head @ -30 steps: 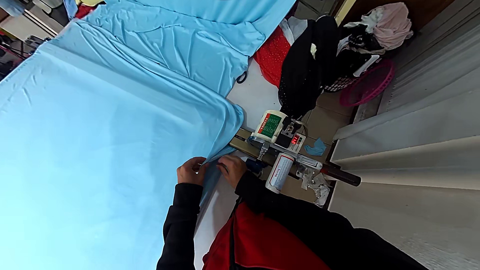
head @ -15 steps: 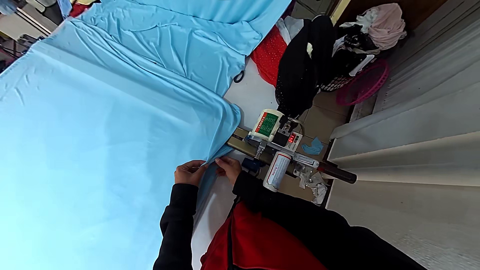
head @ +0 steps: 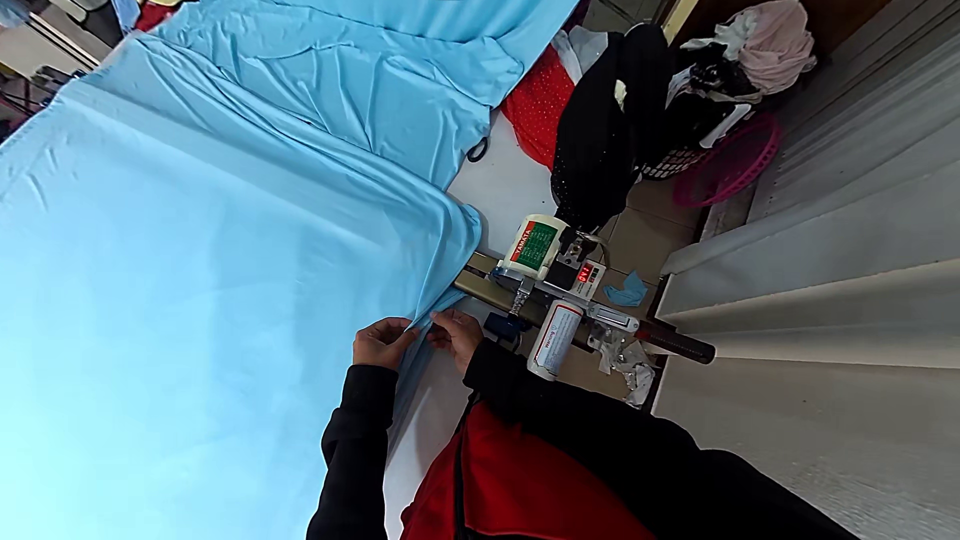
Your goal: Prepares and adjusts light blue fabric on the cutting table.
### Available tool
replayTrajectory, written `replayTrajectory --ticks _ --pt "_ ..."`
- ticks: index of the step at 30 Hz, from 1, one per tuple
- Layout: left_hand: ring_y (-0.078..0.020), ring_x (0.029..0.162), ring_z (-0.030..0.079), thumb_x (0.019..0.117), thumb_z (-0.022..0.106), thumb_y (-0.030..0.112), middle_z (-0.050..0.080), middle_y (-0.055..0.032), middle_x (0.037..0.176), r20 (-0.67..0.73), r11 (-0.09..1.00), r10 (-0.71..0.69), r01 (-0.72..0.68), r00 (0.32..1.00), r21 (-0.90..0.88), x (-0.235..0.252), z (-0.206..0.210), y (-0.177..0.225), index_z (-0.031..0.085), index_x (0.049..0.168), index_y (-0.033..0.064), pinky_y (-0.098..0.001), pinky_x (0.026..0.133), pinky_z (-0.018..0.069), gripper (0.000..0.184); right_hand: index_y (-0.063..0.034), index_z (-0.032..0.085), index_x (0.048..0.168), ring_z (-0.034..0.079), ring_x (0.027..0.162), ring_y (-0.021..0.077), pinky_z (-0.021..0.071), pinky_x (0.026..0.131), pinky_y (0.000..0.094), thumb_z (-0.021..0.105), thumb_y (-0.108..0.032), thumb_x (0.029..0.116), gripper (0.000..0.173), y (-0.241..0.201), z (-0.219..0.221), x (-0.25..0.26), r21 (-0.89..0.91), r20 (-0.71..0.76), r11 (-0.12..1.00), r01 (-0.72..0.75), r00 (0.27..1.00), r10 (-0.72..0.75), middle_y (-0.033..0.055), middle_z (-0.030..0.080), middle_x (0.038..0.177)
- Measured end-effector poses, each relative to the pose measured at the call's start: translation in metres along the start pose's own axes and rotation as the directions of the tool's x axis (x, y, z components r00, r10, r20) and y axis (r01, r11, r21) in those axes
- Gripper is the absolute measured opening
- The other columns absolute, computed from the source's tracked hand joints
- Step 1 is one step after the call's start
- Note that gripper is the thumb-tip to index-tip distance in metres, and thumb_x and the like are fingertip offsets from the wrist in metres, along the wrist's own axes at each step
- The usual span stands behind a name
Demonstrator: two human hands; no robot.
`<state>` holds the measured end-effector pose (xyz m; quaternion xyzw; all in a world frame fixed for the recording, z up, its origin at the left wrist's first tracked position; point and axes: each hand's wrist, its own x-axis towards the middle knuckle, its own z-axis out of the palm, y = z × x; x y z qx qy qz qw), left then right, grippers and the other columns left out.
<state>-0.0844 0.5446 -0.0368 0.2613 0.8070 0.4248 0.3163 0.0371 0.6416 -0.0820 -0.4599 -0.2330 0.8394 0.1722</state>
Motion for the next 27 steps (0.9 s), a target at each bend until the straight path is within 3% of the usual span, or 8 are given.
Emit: replayTrajectory --ticks 4,7,9,11,14,17,23,27 --pt "-0.0145 0.077 0.074 0.0868 0.082 0.004 0.077 -0.0075 0.088 0.003 0.999 0.05 -0.05 0.999 -0.01 0.004 -0.004 -0.006 0.076 0.1 0.0045 -0.0336 0.076 0.0628 0.015 -0.0007 0.06 0.104 0.065 0.064 0.0154 0.057 0.061 0.0295 0.072 -0.01 0.0964 0.017 0.004 -0.002 0.002 -0.013 -0.006 0.999 0.03 1.0 -0.03 0.0098 0.068 0.084" --pt "-0.0138 0.077 0.073 0.0893 0.079 0.005 0.077 -0.0072 0.09 0.003 0.997 0.072 -0.072 0.997 0.002 0.006 -0.004 -0.01 0.075 0.104 0.0048 -0.0329 0.076 0.0621 0.016 0.0021 0.059 0.111 0.066 0.064 0.0196 0.0598 0.062 0.0355 0.072 -0.015 0.0977 0.025 0.006 -0.012 0.003 -0.395 0.007 0.901 0.179 0.981 -0.192 0.0137 0.066 0.088" --pt "-0.0143 0.076 0.073 0.09 0.079 0.006 0.076 -0.0065 0.09 -0.004 0.996 0.08 -0.08 0.997 0.031 0.006 -0.005 -0.008 0.074 0.106 0.0058 -0.0342 0.076 0.0619 0.016 -0.0008 0.064 0.114 0.069 0.075 0.0258 0.0592 0.072 0.0459 0.07 -0.021 0.0979 0.026 0.003 -0.019 -0.001 -0.746 0.063 0.623 0.234 0.957 -0.284 0.0148 0.069 0.091" --pt "-0.0147 0.075 0.073 0.09 0.079 0.007 0.076 -0.0054 0.089 -0.002 0.993 0.092 -0.091 0.996 0.077 0.005 -0.004 -0.006 0.073 0.105 0.0071 -0.0357 0.074 0.0622 0.016 -0.0072 0.066 0.122 0.07 0.09 0.031 0.0567 0.082 0.0544 0.064 -0.025 0.0991 0.029 0.001 -0.021 -0.009 -0.926 0.17 0.284 0.25 0.945 -0.279 0.0138 0.071 0.099" --pt "-0.0139 0.075 0.073 0.0899 0.079 0.009 0.077 -0.0041 0.09 0.003 0.979 0.114 -0.113 0.993 0.171 0.002 0.0 -0.001 0.073 0.105 0.0094 -0.0378 0.074 0.0628 0.016 -0.0111 0.064 0.131 0.072 0.097 0.0325 0.0594 0.08 0.0533 0.058 -0.024 0.1019 0.032 0.009 -0.014 -0.014 -0.916 0.397 -0.066 0.396 0.868 -0.299 0.0144 0.071 0.113" --pt "-0.014 0.078 0.074 0.0904 0.079 0.009 0.077 -0.0042 0.092 -0.017 0.955 0.15 -0.141 0.989 0.262 -0.002 0.003 0.006 0.072 0.105 0.0089 -0.0392 0.077 0.063 0.016 -0.0071 0.066 0.124 0.073 0.084 0.032 0.0593 0.069 0.0502 0.054 -0.018 0.1021 0.028 0.014 -0.006 -0.006 -0.812 0.584 -0.242 0.532 0.749 -0.312 0.0145 0.072 0.098" --pt "-0.017 0.083 0.075 0.0907 0.077 0.007 0.076 -0.007 0.096 -0.005 0.909 0.251 -0.234 0.968 0.344 -0.007 0.012 0.006 0.071 0.108 0.0063 -0.0415 0.081 0.0634 0.018 0.0002 0.071 0.095 0.069 0.096 0.0377 0.0532 0.078 0.0568 0.055 -0.02 0.1003 0.027 -0.006 0.023 -0.001 -0.869 0.388 -0.352 0.347 0.92 -0.052 0.0191 0.071 0.098" --pt "-0.0187 0.083 0.074 0.0906 0.076 0.006 0.075 -0.0082 0.097 0.005 0.888 0.312 -0.293 0.95 0.355 -0.009 0.013 0.003 0.072 0.107 0.0054 -0.0435 0.081 0.0633 0.017 0.0033 0.071 0.089 0.069 0.098 0.037 0.0532 0.085 0.0563 0.061 -0.026 0.0971 0.032 -0.011 0.037 -0.001 -0.951 0.246 -0.215 0.223 0.966 -0.085 0.0203 0.071 0.097"
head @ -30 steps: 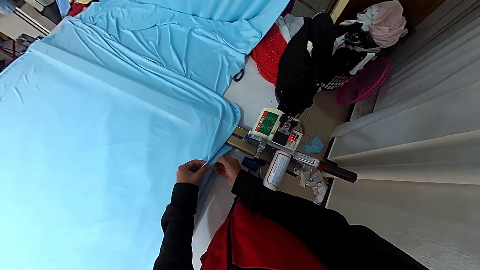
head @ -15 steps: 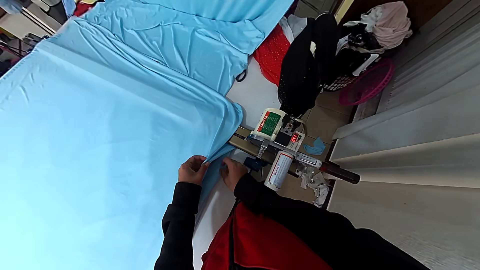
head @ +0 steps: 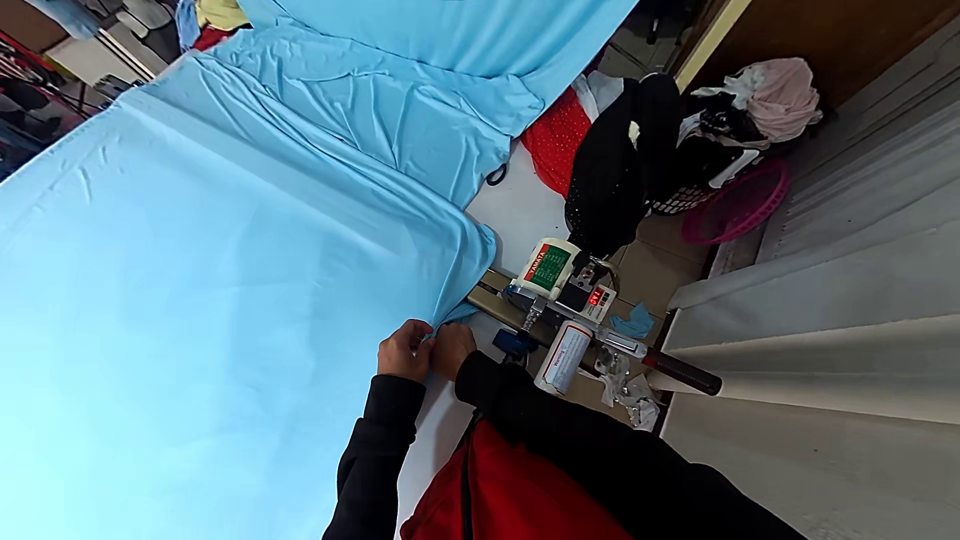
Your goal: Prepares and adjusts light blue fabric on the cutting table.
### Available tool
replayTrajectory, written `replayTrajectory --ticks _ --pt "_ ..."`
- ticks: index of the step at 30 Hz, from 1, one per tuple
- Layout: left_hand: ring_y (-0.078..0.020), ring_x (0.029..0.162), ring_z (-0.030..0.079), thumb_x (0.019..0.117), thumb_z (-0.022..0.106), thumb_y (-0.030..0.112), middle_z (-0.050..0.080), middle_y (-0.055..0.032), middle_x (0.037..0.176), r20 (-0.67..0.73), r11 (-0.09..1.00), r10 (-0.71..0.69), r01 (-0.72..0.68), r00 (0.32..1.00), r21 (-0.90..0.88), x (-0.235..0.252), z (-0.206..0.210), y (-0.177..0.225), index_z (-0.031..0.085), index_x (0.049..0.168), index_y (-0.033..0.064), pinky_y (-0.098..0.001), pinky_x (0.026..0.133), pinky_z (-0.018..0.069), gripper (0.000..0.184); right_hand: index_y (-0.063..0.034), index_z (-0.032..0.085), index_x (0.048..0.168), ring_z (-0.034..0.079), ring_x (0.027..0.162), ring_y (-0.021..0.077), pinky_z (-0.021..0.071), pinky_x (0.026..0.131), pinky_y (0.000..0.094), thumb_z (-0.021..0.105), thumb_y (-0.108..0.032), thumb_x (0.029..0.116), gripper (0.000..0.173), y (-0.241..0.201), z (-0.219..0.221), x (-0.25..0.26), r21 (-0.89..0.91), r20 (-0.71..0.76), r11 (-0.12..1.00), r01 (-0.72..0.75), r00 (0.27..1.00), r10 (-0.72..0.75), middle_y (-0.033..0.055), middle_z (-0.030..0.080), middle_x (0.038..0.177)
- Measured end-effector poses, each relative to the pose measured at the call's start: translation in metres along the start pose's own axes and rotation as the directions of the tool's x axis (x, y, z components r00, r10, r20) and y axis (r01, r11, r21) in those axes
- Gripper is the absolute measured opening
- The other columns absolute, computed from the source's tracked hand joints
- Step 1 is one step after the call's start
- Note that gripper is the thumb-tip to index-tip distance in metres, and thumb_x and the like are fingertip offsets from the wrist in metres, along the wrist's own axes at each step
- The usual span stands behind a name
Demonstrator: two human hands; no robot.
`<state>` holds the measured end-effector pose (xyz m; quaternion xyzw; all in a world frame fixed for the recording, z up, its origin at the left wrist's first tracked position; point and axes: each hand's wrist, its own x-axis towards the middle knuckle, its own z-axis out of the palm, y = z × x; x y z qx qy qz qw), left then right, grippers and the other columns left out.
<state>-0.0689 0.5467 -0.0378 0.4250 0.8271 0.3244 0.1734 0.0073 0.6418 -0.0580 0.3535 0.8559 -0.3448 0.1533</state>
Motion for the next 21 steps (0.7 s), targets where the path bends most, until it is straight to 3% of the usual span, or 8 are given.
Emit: replayTrajectory --ticks 3,5,7,9,10,13,16,21 --pt "-0.0184 0.084 0.074 0.0907 0.076 0.007 0.075 -0.0088 0.1 -0.019 1.0 0.002 -0.003 1.0 -0.011 0.0 0.0 0.0 0.073 0.111 0.0064 -0.0424 0.082 0.0633 0.02 0.0045 0.07 0.093 0.069 0.102 0.0371 0.0535 0.088 0.055 0.062 -0.022 0.097 0.028 -0.008 -0.008 -0.004 -0.001 0.023 0.999 -0.04 0.999 0.04 0.0211 0.071 0.1" --pt "-0.0183 0.082 0.074 0.0895 0.078 0.008 0.076 -0.008 0.098 -0.028 1.0 -0.009 0.008 1.0 -0.028 0.0 -0.004 0.001 0.073 0.116 0.0076 -0.0414 0.08 0.0632 0.027 0.005 0.07 0.101 0.069 0.104 0.0393 0.0542 0.088 0.0562 0.056 -0.014 0.1008 0.024 -0.01 -0.012 -0.019 -0.088 0.034 0.996 0.02 0.999 -0.017 0.0229 0.071 0.104" --pt "-0.0185 0.084 0.076 0.0884 0.081 0.011 0.077 -0.0075 0.098 0.014 0.998 -0.042 0.043 0.999 -0.056 0.002 -0.007 -0.001 0.072 0.122 0.0086 -0.0421 0.082 0.0631 0.035 0.0049 0.066 0.119 0.069 0.101 0.0433 0.0546 0.085 0.0596 0.053 -0.01 0.1029 0.025 -0.004 -0.008 -0.043 -0.175 0.03 0.978 0.11 0.994 -0.107 0.0253 0.07 0.107" --pt "-0.0167 0.087 0.076 0.0884 0.082 0.015 0.078 -0.0052 0.099 0.098 0.991 -0.107 0.114 0.989 -0.07 0.003 -0.002 -0.006 0.074 0.12 0.0111 -0.0411 0.087 0.0625 0.033 0.0041 0.051 0.14 0.069 0.099 0.0462 0.0537 0.084 0.0621 0.056 -0.015 0.1018 0.043 0.009 -0.001 -0.067 -0.226 0.074 0.964 0.14 0.989 -0.126 0.027 0.07 0.106" --pt "-0.0167 0.09 0.076 0.0895 0.081 0.017 0.078 -0.0053 0.101 0.148 0.985 -0.148 0.159 0.978 -0.068 0.003 0.004 -0.009 0.076 0.118 0.0118 -0.0415 0.09 0.0612 0.029 0.0028 0.048 0.144 0.069 0.098 0.0463 0.0537 0.084 0.0625 0.058 -0.021 0.1016 0.05 0.017 0.001 -0.079 -0.233 0.106 0.961 0.148 0.986 -0.126 0.0265 0.07 0.105" --pt "-0.0168 0.095 0.074 0.0934 0.076 0.024 0.078 -0.0052 0.105 0.227 0.979 -0.188 0.201 0.955 -0.033 0.001 0.026 -0.022 0.078 0.113 0.0133 -0.0409 0.094 0.0591 0.022 0.0009 0.06 0.13 0.069 0.097 0.0418 0.0538 0.088 0.0612 0.059 -0.04 0.1016 0.05 0.05 0.004 -0.106 -0.085 0.206 0.978 0.189 0.964 -0.168 0.0228 0.07 0.1" --pt "-0.0206 0.094 0.073 0.0986 0.069 0.029 0.076 -0.0072 0.106 0.212 0.985 -0.169 0.17 0.963 0.013 -0.001 0.037 -0.022 0.078 0.112 0.0117 -0.0433 0.093 0.0577 0.023 0.0043 0.066 0.11 0.065 0.074 0.0355 0.0522 0.078 0.057 0.059 -0.044 0.101 0.05 0.084 0.008 -0.125 0.144 0.245 0.948 0.285 0.918 -0.313 0.0177 0.065 0.076" --pt "-0.0276 0.102 0.071 0.1055 0.057 0.034 0.074 -0.0112 0.111 0.222 0.985 -0.16 0.141 0.962 0.1 0.011 0.031 -0.003 0.074 0.116 0.0073 -0.0497 0.095 0.0551 0.033 0.0056 0.062 0.132 0.058 0.061 0.0275 0.051 0.071 0.0494 0.06 -0.045 0.1007 0.06 0.106 0.003 -0.149 0.286 0.263 0.904 0.317 0.882 -0.392 0.0127 0.062 0.067"
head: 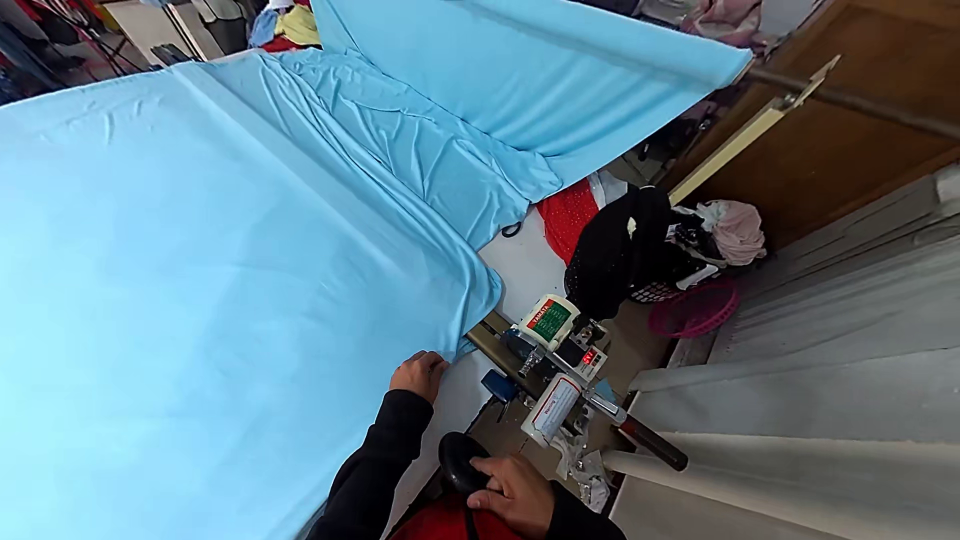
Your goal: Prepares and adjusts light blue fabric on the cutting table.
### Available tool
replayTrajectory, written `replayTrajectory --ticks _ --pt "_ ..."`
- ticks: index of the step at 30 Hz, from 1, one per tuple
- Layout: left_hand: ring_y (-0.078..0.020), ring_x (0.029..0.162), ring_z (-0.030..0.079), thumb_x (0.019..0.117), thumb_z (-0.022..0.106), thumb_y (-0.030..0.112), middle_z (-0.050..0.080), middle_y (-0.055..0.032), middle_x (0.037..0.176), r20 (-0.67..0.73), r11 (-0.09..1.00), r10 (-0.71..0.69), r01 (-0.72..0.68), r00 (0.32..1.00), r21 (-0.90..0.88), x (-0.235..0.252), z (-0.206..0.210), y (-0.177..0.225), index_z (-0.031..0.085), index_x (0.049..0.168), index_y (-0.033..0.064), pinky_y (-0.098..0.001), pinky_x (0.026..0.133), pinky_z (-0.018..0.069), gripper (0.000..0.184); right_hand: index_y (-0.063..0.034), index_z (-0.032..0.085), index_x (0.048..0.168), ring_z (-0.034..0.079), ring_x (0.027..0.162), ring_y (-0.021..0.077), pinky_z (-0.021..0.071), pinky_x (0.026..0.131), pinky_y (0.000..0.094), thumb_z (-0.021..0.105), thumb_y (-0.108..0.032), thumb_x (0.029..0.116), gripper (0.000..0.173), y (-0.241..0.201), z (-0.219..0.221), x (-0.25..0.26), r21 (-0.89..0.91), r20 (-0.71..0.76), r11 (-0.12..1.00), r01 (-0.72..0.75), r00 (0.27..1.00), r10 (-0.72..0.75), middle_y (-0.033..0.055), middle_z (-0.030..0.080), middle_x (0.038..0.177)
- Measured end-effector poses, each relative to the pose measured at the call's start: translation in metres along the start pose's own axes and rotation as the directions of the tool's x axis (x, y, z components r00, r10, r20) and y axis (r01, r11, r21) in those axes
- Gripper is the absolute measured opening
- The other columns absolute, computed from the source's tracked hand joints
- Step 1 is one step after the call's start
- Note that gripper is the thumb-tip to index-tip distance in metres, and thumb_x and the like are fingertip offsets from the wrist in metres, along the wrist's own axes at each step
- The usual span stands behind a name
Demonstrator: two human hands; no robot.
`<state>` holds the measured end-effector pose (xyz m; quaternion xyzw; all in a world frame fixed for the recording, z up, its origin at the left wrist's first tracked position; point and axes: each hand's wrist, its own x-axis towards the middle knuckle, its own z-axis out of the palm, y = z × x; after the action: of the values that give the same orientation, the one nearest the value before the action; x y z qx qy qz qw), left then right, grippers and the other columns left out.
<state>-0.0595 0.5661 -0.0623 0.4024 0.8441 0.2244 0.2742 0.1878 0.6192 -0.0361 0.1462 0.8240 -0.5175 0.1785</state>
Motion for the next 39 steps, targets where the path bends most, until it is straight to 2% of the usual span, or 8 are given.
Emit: replayTrajectory --ticks 6,9,12,17,22,26,33,39 --pt "-0.0338 0.106 0.07 0.1033 0.059 0.047 0.072 -0.0151 0.111 0.197 0.991 -0.074 0.05 0.978 0.125 0.015 -0.009 0.011 0.06 0.139 0.0118 -0.0566 0.096 0.0527 0.049 0.0082 0.058 0.138 0.054 0.055 0.0207 0.0505 0.065 0.0421 0.063 -0.043 0.0997 0.065 0.0 -0.007 -0.021 0.087 -0.11 0.994 0.069 0.992 -0.059 0.0095 0.062 0.063" --pt "-0.0362 0.108 0.068 0.0996 0.067 0.042 0.07 -0.018 0.114 0.257 0.988 -0.051 0.01 0.965 0.157 0.02 -0.009 0.015 0.065 0.129 0.0051 -0.0576 0.097 0.0521 0.047 0.0091 0.061 0.134 0.052 0.05 0.019 0.0491 0.059 0.0399 0.065 -0.041 0.0993 0.061 0.0 -0.011 -0.03 0.078 -0.156 0.984 0.162 0.976 -0.149 0.0081 0.06 0.058" --pt "-0.0365 0.119 0.064 0.1043 0.06 0.034 0.067 -0.0198 0.125 0.297 0.981 -0.08 0.022 0.951 0.192 0.02 -0.018 0.03 0.066 0.125 0.0019 -0.0563 0.104 0.0485 0.039 0.0091 0.061 0.134 0.052 0.051 0.0198 0.0489 0.06 0.0406 0.064 -0.042 0.0999 0.061 0.002 -0.015 -0.032 0.068 -0.135 0.981 0.18 0.976 -0.169 0.0088 0.06 0.059" --pt "-0.0348 0.102 0.071 0.1066 0.055 0.037 0.073 -0.0181 0.107 0.017 0.999 0.021 -0.022 1.0 0.044 0.01 -0.009 0.02 0.072 0.113 0.0014 -0.0553 0.093 0.0547 0.04 0.0079 0.064 0.13 0.053 0.052 0.0216 0.0494 0.061 0.0426 0.061 -0.045 0.101 0.06 0.013 -0.025 -0.03 0.047 -0.114 0.981 0.186 0.977 -0.18 0.0098 0.06 0.06" --pt "-0.0326 0.118 0.066 0.109 0.046 0.042 0.07 -0.016 0.123 0.2 0.989 -0.06 0.03 0.978 0.146 0.023 0.0 0.021 0.07 0.122 0.005 -0.0547 0.103 0.0498 0.046 0.008 0.063 0.13 0.053 0.053 0.0236 0.0492 0.062 0.0447 0.059 -0.045 0.1018 0.06 0.017 -0.035 -0.024 0.001 -0.059 0.976 0.22 0.974 -0.219 0.0108 0.059 0.06" --pt "-0.0325 0.099 0.07 0.0999 0.062 0.051 0.072 -0.0153 0.109 0.094 0.994 0.014 -0.024 0.996 0.105 0.036 -0.009 0.036 0.071 0.116 0.0043 -0.0548 0.093 0.0548 0.05 0.0078 0.063 0.131 0.055 0.053 0.025 0.0504 0.063 0.0467 0.058 -0.046 0.1027 0.061 0.023 -0.042 -0.022 -0.009 -0.021 0.973 0.231 0.973 -0.231 0.0116 0.061 0.061" --pt "-0.0343 0.124 0.062 0.091 0.079 0.035 0.062 -0.0168 0.134 0.217 0.966 0.1 -0.147 0.971 0.212 0.094 0.008 0.059 0.061 0.138 0.0087 -0.0527 0.106 0.0497 0.057 0.0106 0.062 0.131 0.059 0.057 0.0283 0.0517 0.067 0.0492 0.059 -0.043 0.1023 0.061 0.022 -0.05 -0.026 -0.036 0.03 0.977 0.212 0.977 -0.211 0.015 0.064 0.065" --pt "-0.0353 0.129 0.058 0.1007 0.067 0.022 0.065 -0.0188 0.131 0.352 0.922 0.214 -0.308 0.911 0.234 0.118 -0.007 0.066 0.072 0.122 0.001 -0.0528 0.111 0.0453 0.03 0.0095 0.065 0.125 0.057 0.055 0.0277 0.0502 0.063 0.0495 0.058 -0.045 0.1024 0.06 0.029 -0.052 -0.026 -0.039 0.046 0.971 0.235 0.971 -0.233 0.0132 0.06 0.06"
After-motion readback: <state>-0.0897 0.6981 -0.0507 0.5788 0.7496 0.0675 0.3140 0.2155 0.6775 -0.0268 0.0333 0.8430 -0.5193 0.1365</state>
